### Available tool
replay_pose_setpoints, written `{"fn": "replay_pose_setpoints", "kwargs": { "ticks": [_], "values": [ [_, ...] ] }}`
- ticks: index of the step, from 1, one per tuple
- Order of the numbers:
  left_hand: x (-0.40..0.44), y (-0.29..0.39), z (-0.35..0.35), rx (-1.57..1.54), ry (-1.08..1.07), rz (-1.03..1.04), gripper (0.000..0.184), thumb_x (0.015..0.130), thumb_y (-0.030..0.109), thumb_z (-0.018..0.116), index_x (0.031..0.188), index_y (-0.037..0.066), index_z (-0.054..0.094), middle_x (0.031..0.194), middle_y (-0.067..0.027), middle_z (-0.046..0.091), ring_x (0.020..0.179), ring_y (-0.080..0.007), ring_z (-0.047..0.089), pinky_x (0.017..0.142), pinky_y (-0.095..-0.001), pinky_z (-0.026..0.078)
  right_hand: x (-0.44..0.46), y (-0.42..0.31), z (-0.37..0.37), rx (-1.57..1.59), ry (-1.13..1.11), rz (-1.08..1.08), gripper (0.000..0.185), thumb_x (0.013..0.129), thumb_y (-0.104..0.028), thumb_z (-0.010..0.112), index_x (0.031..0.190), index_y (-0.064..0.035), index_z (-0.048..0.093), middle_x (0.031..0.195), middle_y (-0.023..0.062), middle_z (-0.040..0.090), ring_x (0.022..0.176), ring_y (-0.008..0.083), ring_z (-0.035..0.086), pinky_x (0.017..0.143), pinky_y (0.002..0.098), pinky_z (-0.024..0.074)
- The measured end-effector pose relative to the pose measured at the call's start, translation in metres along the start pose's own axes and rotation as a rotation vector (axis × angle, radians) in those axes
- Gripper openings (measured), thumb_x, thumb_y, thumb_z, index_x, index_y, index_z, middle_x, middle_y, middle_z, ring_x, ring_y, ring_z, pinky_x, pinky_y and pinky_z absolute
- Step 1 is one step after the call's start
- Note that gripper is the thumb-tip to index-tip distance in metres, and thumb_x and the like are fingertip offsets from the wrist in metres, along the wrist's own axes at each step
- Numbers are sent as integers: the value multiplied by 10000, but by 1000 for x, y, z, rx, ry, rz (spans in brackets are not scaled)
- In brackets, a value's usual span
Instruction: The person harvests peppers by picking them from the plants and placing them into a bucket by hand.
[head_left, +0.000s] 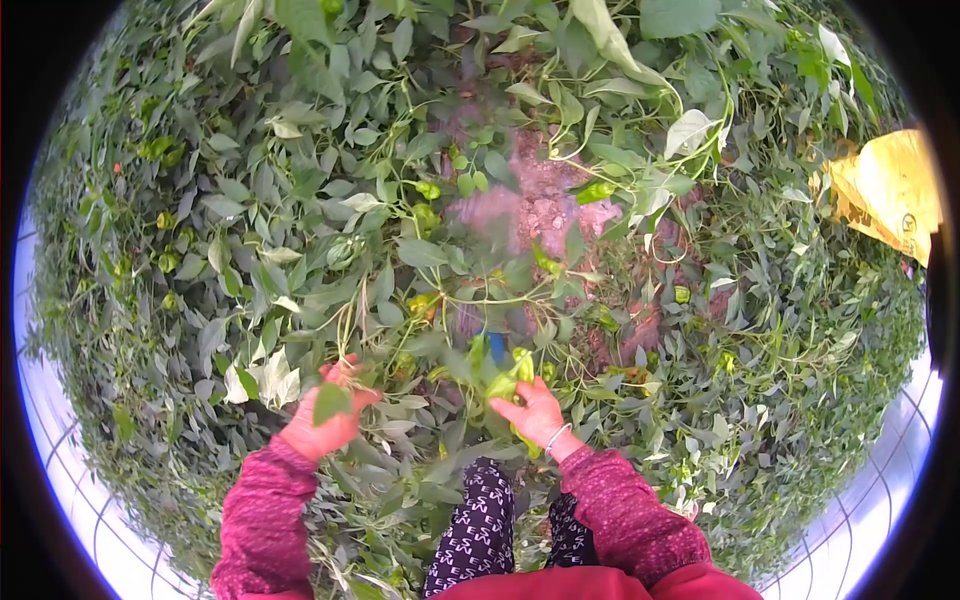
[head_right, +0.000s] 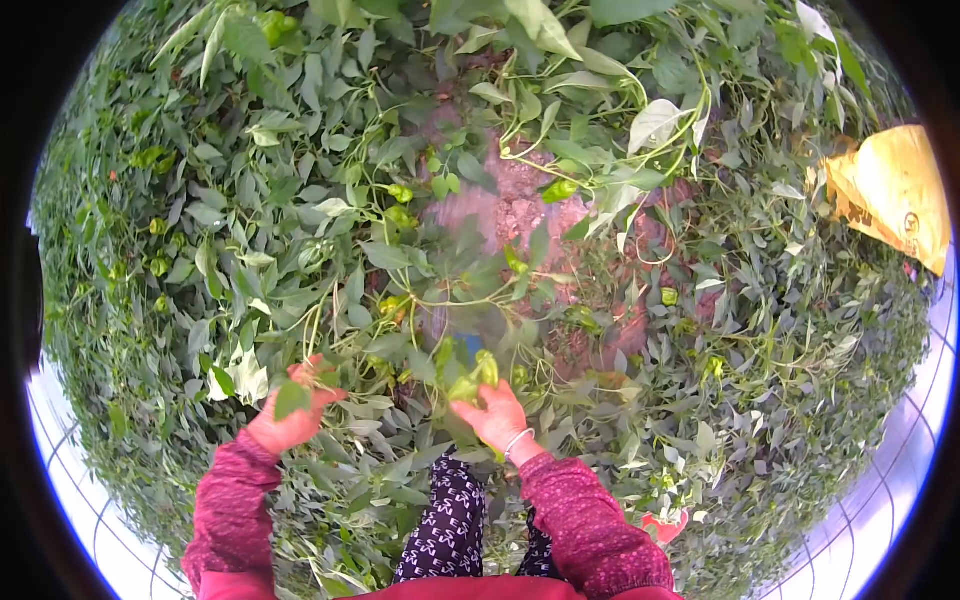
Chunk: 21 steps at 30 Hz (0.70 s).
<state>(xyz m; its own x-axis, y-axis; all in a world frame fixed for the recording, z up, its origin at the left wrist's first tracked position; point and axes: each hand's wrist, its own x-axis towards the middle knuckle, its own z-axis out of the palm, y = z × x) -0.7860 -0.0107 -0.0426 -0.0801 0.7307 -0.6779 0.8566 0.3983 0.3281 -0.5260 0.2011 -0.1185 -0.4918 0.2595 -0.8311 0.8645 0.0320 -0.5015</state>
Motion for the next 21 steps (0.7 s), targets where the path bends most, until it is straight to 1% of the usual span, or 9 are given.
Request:
{"fn": "replay_pose_setpoints", "kwargs": {
  "ticks": [5, 7, 8, 9, 11, 13, 14, 20, 21],
  "values": [
    [58, 9, -130, -1248, 121, -193, 285, 771, -42, 444, 901, 52, 679, 851, -91, 665, 808, -190, 642, 754, -321, 523, 5, -13, 14, -121, -125, -124, 522, 772, -470, 637, 1067, -40, 611, 1259, 297, 434, 1182, 414, 424, 987, 390, 375],
    [111, 16, -140, -1168, 310, -148, 214, 787, -7, 480, 909, -3, 656, 877, -119, 659, 844, -184, 631, 746, -330, 518, 6, -8, 28, -137, -92, -197, 516, 776, -461, 634, 1068, -37, 609, 1251, 297, 435, 1168, 423, 428, 981, 397, 378],
    [142, 23, -131, -920, 433, -123, 197, 800, 25, 503, 933, -7, 644, 886, -123, 658, 832, -206, 636, 739, -338, 519, 9, 3, 43, -217, 46, -292, 498, 742, -436, 689, 1058, -58, 615, 1135, 203, 519, 1039, 361, 513, 882, 380, 437],
    [175, 27, -112, -670, 550, -96, 192, 814, 57, 526, 958, -11, 633, 896, -126, 656, 821, -227, 641, 732, -346, 520, 9, 5, 45, -212, 23, -287, 503, 745, -441, 684, 1059, -54, 614, 1160, 212, 509, 1057, 369, 506, 895, 384, 432],
    [232, 30, -76, -182, 179, -74, 313, 829, 157, 571, 1114, 29, 572, 1050, -139, 626, 991, -294, 599, 866, -430, 467, 12, 1, 40, -212, -25, -290, 513, 749, -450, 673, 1060, -47, 613, 1211, 230, 488, 1093, 387, 490, 921, 393, 423],
    [258, 34, -34, 101, 104, -46, 460, 870, 302, 516, 1248, 48, 451, 1198, -171, 549, 1237, -296, 433, 1054, -492, 291, 8, 1, 35, -154, -18, -307, 483, 758, -415, 659, 1033, -21, 615, 1173, 258, 475, 1060, 411, 478, 921, 418, 404],
    [264, 31, -26, 44, -163, -176, 593, 871, 431, 490, 1320, 59, 379, 1337, -157, 441, 1341, -305, 274, 1104, -540, 125, 6, 5, 32, -125, -19, -306, 482, 756, -414, 662, 1029, -19, 616, 1165, 252, 480, 1049, 407, 483, 914, 420, 407],
    [232, 48, -23, 436, -524, -207, 566, 928, 501, 324, 1194, 62, 563, 1118, -100, 618, 1203, -287, 466, 1106, -557, 64, -5, 44, 9, 300, -44, -154, 410, 770, -375, 693, 1071, -103, 638, 1147, 198, 530, 1056, 326, 529, 922, 378, 416],
    [222, 28, 21, 505, -236, -124, 549, 908, 514, 382, 1119, 58, 603, 947, -80, 624, 1056, -235, 536, 1084, -561, 140, -9, 49, 3, 371, -50, -133, 410, 770, -367, 697, 1079, -106, 639, 1157, 197, 533, 1069, 319, 526, 932, 371, 412]
  ]
}}
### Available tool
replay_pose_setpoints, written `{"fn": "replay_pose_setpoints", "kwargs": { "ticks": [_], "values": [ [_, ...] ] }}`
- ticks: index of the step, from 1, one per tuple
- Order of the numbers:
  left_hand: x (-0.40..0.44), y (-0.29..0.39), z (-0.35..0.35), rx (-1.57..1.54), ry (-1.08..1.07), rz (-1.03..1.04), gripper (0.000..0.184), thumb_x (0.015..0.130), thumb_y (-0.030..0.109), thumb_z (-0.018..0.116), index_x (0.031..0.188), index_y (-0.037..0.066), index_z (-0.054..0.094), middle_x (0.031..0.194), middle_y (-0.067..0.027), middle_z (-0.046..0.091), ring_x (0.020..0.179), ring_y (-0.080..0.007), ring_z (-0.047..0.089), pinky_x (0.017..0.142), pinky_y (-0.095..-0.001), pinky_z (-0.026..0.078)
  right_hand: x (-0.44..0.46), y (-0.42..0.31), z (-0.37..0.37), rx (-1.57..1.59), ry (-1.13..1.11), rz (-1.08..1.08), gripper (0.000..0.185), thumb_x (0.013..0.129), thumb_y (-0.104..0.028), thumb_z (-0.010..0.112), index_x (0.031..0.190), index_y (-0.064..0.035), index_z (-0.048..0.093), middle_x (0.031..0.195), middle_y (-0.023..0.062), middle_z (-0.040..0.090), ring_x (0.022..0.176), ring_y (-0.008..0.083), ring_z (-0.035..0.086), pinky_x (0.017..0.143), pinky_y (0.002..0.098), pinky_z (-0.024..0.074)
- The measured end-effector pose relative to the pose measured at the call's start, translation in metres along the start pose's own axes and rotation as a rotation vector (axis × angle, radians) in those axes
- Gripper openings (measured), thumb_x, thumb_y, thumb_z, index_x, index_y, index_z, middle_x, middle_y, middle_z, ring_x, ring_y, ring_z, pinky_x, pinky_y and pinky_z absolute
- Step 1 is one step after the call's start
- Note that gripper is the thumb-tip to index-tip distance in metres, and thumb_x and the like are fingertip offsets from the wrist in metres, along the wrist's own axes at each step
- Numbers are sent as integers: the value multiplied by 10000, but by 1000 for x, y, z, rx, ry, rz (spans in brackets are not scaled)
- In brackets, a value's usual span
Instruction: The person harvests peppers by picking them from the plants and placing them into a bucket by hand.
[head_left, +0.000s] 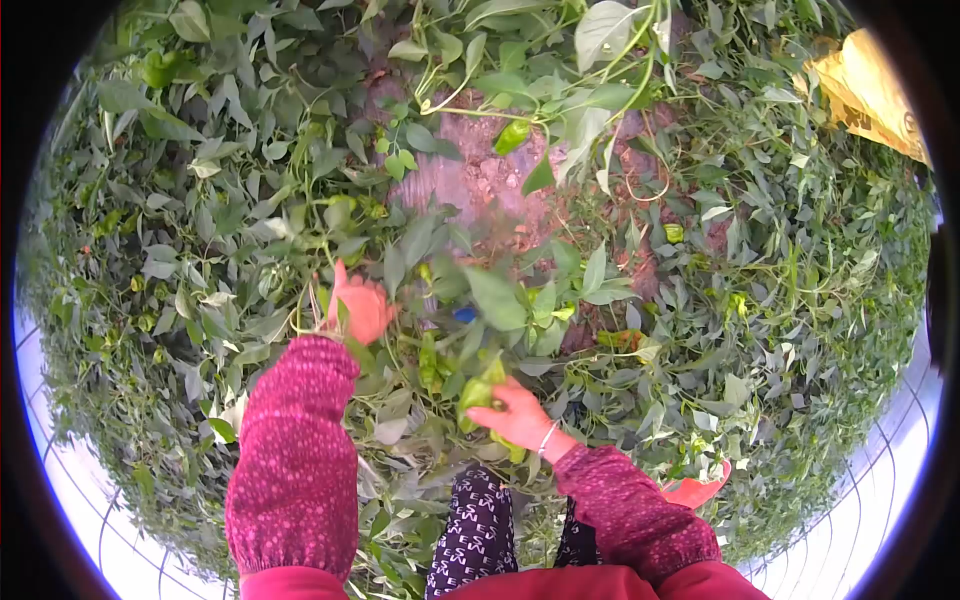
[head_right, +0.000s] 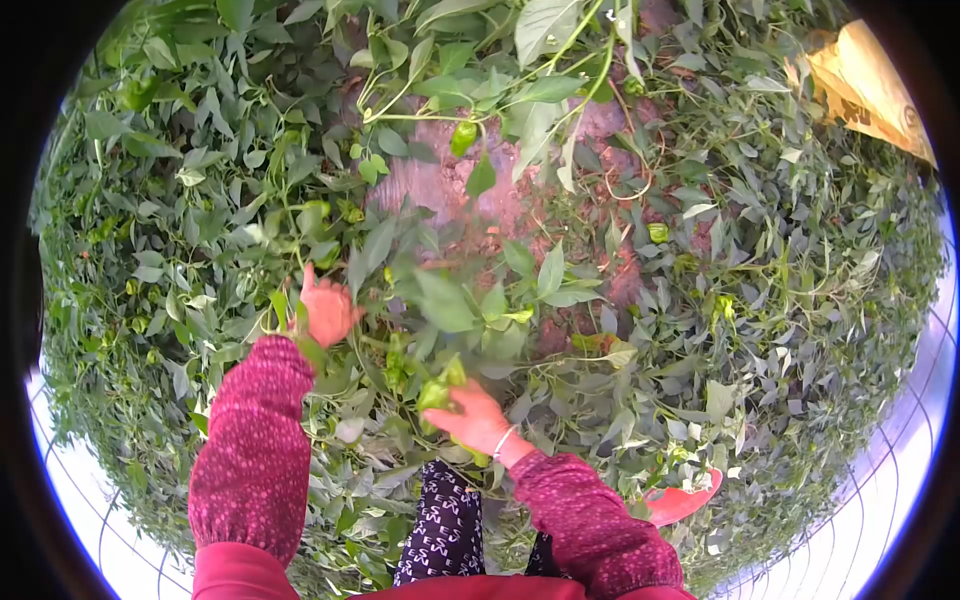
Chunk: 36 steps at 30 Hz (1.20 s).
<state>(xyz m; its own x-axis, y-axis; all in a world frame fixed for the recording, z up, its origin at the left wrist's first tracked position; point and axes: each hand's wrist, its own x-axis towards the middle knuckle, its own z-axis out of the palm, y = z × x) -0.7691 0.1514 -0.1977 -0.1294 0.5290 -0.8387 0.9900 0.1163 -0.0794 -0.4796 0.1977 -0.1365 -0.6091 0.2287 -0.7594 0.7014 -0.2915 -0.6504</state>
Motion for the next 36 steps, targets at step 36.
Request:
{"fn": "replay_pose_setpoints", "kwargs": {
  "ticks": [36],
  "values": [
    [-38, 19, 49, -466, 204, -128, 593, 869, 447, 486, 1249, -8, 475, 1154, -185, 550, 1137, -346, 476, 1074, -503, 189, -31, -162, -15, -551, -143, 71, 533, 747, -499, 614, 958, -10, 638, 984, 229, 555, 982, 352, 535, 861, 402, 430]
  ]
}}
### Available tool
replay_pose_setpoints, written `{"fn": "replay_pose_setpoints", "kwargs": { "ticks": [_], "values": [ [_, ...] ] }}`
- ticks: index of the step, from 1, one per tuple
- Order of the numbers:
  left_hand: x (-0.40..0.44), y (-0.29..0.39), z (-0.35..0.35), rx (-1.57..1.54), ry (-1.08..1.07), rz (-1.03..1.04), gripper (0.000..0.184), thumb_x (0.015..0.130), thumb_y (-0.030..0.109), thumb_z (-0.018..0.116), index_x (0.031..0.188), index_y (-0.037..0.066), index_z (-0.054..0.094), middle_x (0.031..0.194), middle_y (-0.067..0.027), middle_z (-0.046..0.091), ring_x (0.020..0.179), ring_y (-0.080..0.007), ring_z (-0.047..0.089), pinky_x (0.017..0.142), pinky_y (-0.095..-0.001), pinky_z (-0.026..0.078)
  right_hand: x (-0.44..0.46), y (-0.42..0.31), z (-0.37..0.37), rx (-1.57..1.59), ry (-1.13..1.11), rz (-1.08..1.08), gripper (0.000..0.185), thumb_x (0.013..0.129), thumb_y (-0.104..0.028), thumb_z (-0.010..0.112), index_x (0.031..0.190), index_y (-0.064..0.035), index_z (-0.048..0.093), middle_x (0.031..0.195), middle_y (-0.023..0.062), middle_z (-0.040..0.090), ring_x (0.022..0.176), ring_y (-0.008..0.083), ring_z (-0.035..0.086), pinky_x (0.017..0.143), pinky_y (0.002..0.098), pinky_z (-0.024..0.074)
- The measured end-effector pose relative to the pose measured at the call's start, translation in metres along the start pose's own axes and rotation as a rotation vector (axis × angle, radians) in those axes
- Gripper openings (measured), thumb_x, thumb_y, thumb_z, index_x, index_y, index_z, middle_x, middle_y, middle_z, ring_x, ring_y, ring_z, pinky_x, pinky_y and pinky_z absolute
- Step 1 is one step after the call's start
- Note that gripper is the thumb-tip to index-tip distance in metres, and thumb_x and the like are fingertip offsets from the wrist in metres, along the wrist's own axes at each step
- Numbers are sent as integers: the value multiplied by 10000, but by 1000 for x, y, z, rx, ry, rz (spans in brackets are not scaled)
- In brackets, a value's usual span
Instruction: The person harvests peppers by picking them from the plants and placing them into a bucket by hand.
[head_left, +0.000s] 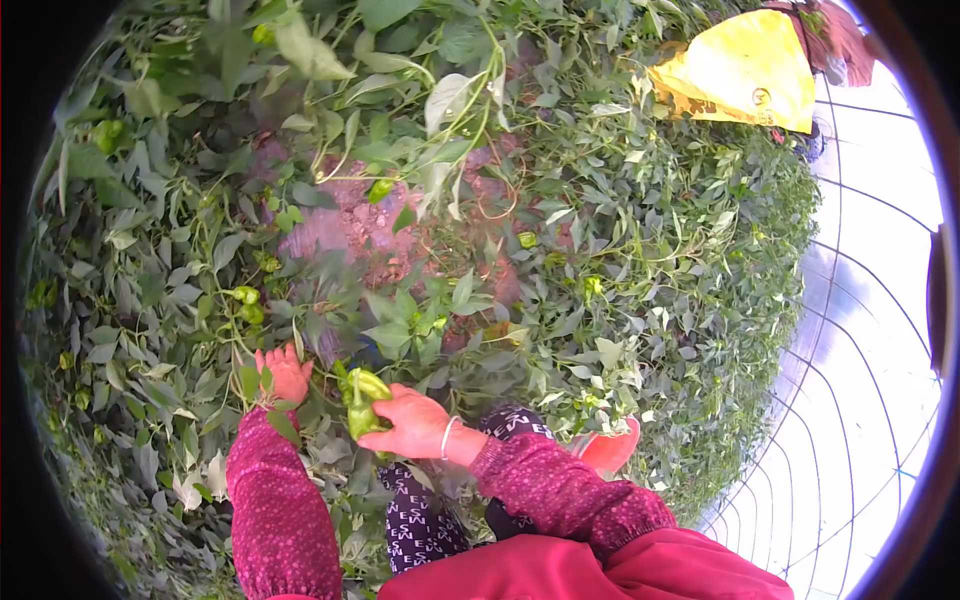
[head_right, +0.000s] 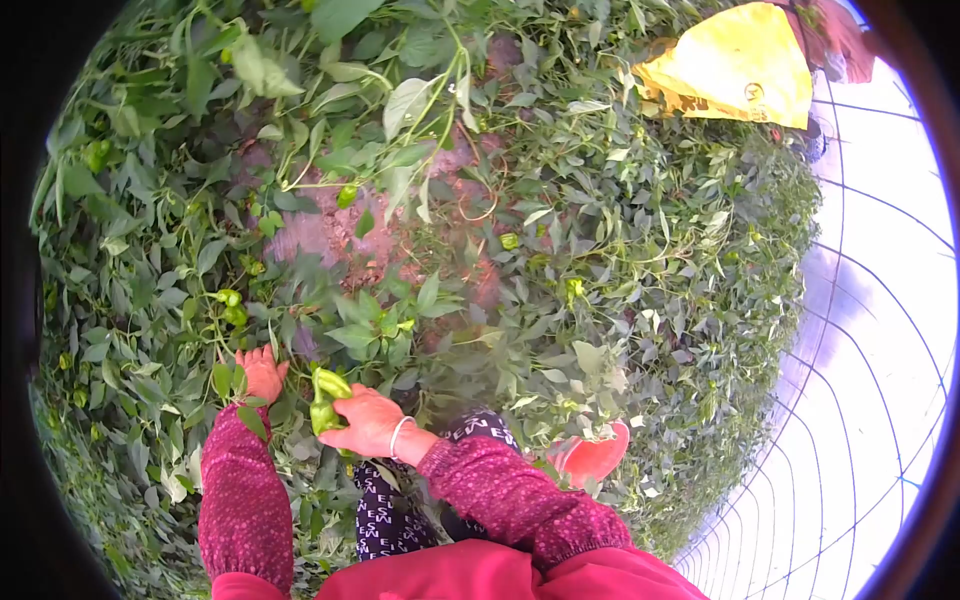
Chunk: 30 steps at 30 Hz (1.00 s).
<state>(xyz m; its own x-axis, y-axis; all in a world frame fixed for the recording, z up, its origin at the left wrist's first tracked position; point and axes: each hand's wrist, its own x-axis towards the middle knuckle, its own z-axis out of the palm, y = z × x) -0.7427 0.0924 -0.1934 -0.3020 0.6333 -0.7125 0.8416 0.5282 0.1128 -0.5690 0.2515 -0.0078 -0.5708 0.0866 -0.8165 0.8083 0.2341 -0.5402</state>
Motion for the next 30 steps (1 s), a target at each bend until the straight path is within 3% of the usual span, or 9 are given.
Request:
{"fn": "replay_pose_setpoints", "kwargs": {
  "ticks": [8, 12, 14, 15, 16, 17, 19, 25, 30],
  "values": [
    [2, 9, -23, 50, -138, -28, 592, 875, 438, 479, 1225, -38, 486, 1193, -198, 528, 1181, -338, 443, 1077, -483, 200, 22, 58, -18, 201, -48, -30, 526, 747, -509, 639, 926, -15, 621, 969, 215, 521, 908, 369, 546, 819, 413, 432],
    [10, 13, -30, 141, -75, 25, 544, 850, 395, 526, 1192, -28, 510, 1181, -192, 529, 1170, -336, 444, 1060, -485, 230, 3, 96, -32, 417, -15, 32, 579, 749, -540, 633, 1001, -19, 624, 1029, 213, 524, 958, 371, 543, 847, 396, 429],
    [22, 15, -40, 187, -61, -8, 448, 826, 335, 577, 1158, 35, 549, 1156, -185, 536, 1148, -340, 454, 1029, -479, 269, -5, 110, -51, 628, 11, -26, 491, 789, -445, 656, 1038, -23, 621, 1041, 164, 551, 964, 267, 556, 827, 355, 438],
    [28, 34, -62, 44, 48, 40, 293, 826, 225, 591, 1054, 42, 599, 1057, -183, 581, 1030, -337, 539, 905, -448, 395, -10, 120, -55, 797, 64, -71, 452, 802, -410, 659, 1039, -27, 622, 1008, 137, 580, 935, 219, 562, 806, 341, 443],
    [32, 59, -87, -70, 77, 87, 244, 827, 190, 584, 1011, 31, 606, 1024, -184, 589, 988, -339, 555, 870, -443, 413, -13, 130, -59, 962, 119, -125, 414, 815, -376, 663, 1040, -31, 623, 974, 109, 610, 907, 171, 569, 786, 326, 448],
    [33, 89, -115, -183, 103, 131, 198, 828, 155, 577, 969, 21, 614, 992, -185, 597, 947, -341, 572, 834, -438, 431, -13, 141, -63, 1236, -59, 6, 340, 839, -263, 669, 1095, -48, 610, 968, 39, 626, 886, 86, 540, 796, 263, 442],
    [26, 156, -165, -320, 203, 269, 112, 839, 84, 550, 884, -5, 602, 863, -186, 615, 794, -332, 615, 716, -395, 484, -18, 157, -69, 1423, 67, -78, 339, 845, -256, 664, 1114, -58, 602, 959, 4, 623, 865, 76, 543, 796, 247, 441],
    [33, 268, -180, -864, 101, 317, 178, 849, 46, 561, 1005, -29, 603, 982, -142, 628, 914, -227, 604, 827, -307, 455, -16, 168, -56, 1659, 480, -71, 298, 860, -206, 648, 1103, -42, 596, 943, -36, 604, 839, 45, 530, 761, 226, 444],
    [47, 285, -150, -992, -32, 275, 260, 894, 151, 556, 1097, -10, 582, 1043, -106, 627, 986, -191, 579, 885, -291, 425, -12, 178, -46, 1660, 303, -134, 345, 870, -182, 623, 1181, -46, 560, 1038, -19, 608, 921, 53, 541, 813, 229, 448]
  ]
}}
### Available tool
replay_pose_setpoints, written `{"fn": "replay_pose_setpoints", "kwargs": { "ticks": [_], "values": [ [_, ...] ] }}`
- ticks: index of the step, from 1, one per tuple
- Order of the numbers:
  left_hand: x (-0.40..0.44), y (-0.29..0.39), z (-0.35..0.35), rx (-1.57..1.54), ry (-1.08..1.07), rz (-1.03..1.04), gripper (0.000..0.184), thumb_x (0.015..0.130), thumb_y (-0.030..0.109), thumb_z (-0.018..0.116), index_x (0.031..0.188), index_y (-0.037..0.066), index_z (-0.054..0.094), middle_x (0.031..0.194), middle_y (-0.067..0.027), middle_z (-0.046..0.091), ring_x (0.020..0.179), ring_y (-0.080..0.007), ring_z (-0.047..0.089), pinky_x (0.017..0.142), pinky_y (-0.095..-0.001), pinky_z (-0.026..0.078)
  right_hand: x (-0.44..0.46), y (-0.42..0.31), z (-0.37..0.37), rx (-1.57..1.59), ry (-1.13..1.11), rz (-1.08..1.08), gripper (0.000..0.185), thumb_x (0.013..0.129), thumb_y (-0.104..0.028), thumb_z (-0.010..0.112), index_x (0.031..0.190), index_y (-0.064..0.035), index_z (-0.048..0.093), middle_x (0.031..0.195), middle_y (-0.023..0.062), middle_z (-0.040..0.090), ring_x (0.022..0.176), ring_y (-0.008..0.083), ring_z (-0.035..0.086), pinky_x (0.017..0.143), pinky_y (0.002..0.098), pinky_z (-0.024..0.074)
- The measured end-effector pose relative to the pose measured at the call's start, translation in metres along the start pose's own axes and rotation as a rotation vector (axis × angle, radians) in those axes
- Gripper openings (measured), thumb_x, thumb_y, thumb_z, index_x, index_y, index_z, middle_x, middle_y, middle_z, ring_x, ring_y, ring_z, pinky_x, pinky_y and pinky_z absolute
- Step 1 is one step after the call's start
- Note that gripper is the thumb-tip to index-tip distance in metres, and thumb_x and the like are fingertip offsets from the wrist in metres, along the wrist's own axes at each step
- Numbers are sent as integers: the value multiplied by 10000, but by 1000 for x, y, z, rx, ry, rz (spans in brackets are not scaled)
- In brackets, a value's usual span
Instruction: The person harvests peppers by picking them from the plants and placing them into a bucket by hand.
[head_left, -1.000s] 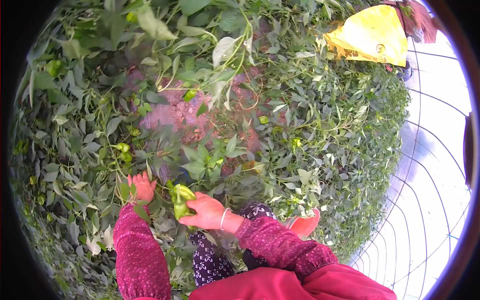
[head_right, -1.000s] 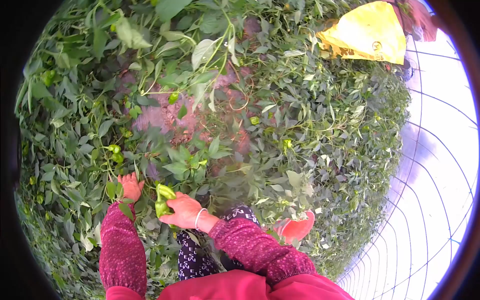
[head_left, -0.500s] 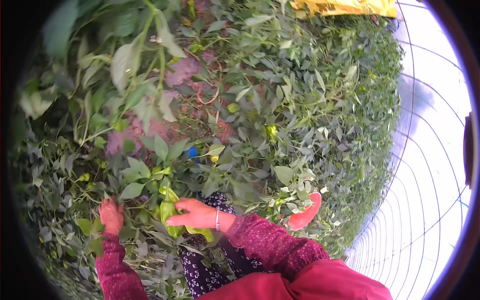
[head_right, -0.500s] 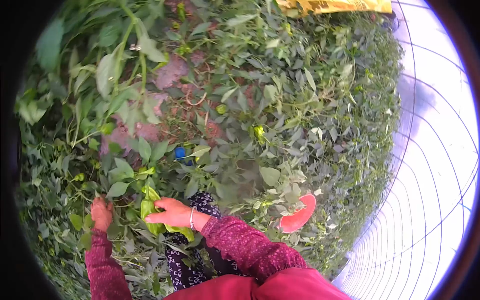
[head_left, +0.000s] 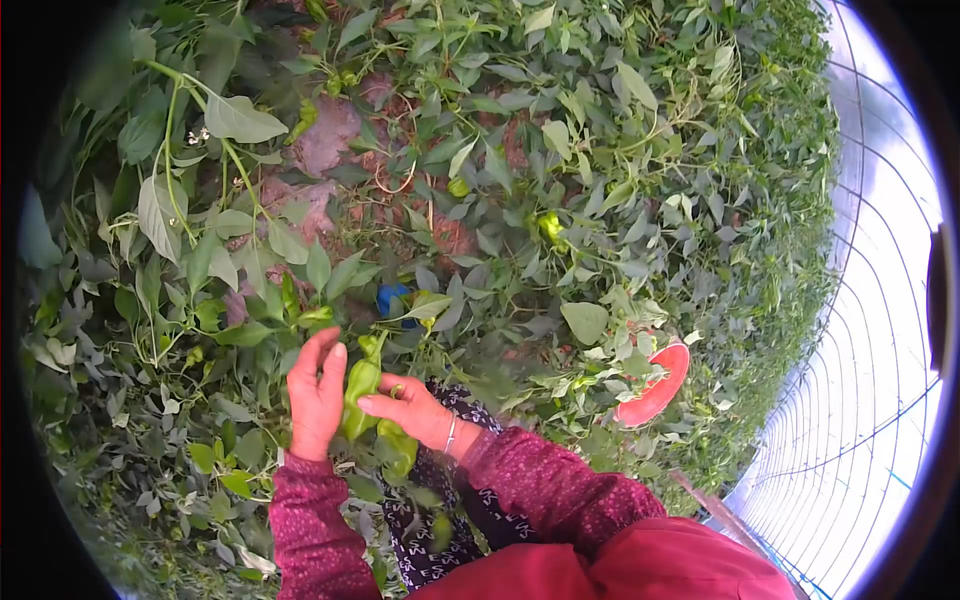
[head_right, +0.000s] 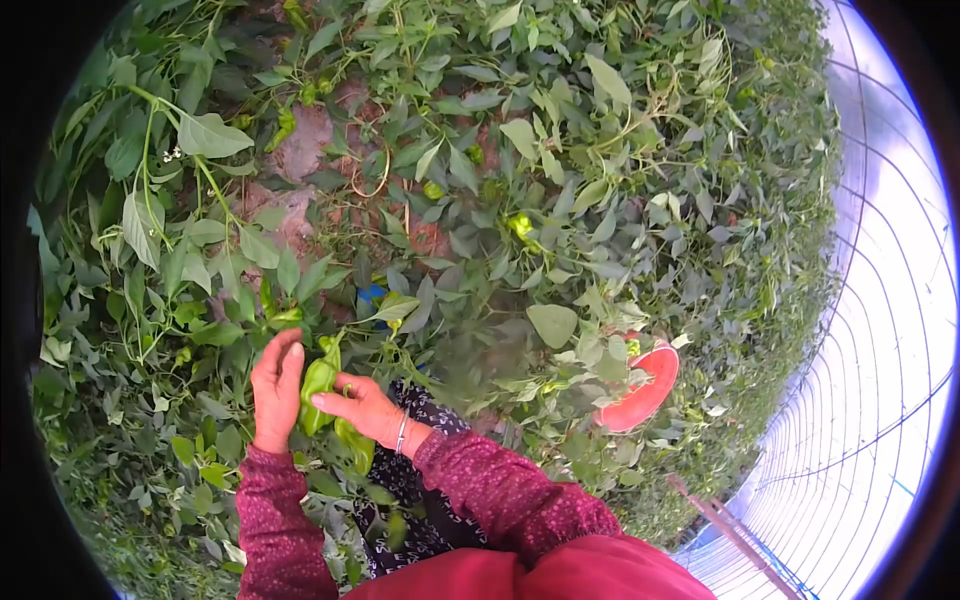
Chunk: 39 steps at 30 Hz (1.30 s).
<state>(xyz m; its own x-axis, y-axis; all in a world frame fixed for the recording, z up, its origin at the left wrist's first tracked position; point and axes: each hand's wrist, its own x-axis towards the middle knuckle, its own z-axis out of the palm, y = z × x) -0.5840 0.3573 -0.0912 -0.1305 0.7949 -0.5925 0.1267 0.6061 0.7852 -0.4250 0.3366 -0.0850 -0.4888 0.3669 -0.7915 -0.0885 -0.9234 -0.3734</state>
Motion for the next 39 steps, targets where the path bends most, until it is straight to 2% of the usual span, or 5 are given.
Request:
{"fn": "replay_pose_setpoints", "kwargs": {
  "ticks": [9, 13, 22, 32, 39],
  "values": [
    [-11, -23, -22, -344, -388, -414, 410, 930, 352, 506, 1146, 10, 570, 1021, -101, 644, 944, -170, 604, 854, -311, 468, -26, 3, 9, -30, -154, -198, 337, 838, -203, 658, 1117, -24, 601, 1125, 40, 575, 1059, 106, 497, 934, 287, 399],
    [-25, -18, -27, -286, -468, -388, 378, 930, 342, 509, 1081, 10, 608, 946, -65, 659, 872, -137, 601, 800, -269, 469, -39, 1, 22, -442, -190, -483, 351, 798, -207, 697, 1081, -18, 611, 1247, 118, 507, 1174, 190, 464, 986, 326, 366],
    [-66, 33, -44, 66, -517, -94, 329, 925, 265, 529, 1036, -34, 608, 873, -38, 647, 812, -120, 567, 767, -263, 451, -82, -11, 20, -124, -221, -358, 387, 823, -182, 660, 1164, -21, 572, 1245, 83, 515, 1134, 172, 488, 979, 310, 368],
    [-109, 75, -2, -244, -335, 59, 245, 910, 128, 538, 1106, -14, 580, 996, -84, 645, 947, -156, 588, 876, -295, 444, -154, 4, -21, 488, 60, -381, 468, 891, -271, 562, 1266, 2, 491, 1220, 84, 565, 1112, 171, 540, 994, 316, 388],
    [-103, 43, 26, -110, -397, -33, 199, 909, 126, 545, 1045, -11, 594, 853, -33, 625, 764, -103, 566, 727, -249, 467, -224, 14, -146, 718, 505, -570, 591, 826, -442, 623, 1263, -81, 453, 1220, 105, 543, 1138, 252, 505, 1015, 406, 368]
  ]
}}
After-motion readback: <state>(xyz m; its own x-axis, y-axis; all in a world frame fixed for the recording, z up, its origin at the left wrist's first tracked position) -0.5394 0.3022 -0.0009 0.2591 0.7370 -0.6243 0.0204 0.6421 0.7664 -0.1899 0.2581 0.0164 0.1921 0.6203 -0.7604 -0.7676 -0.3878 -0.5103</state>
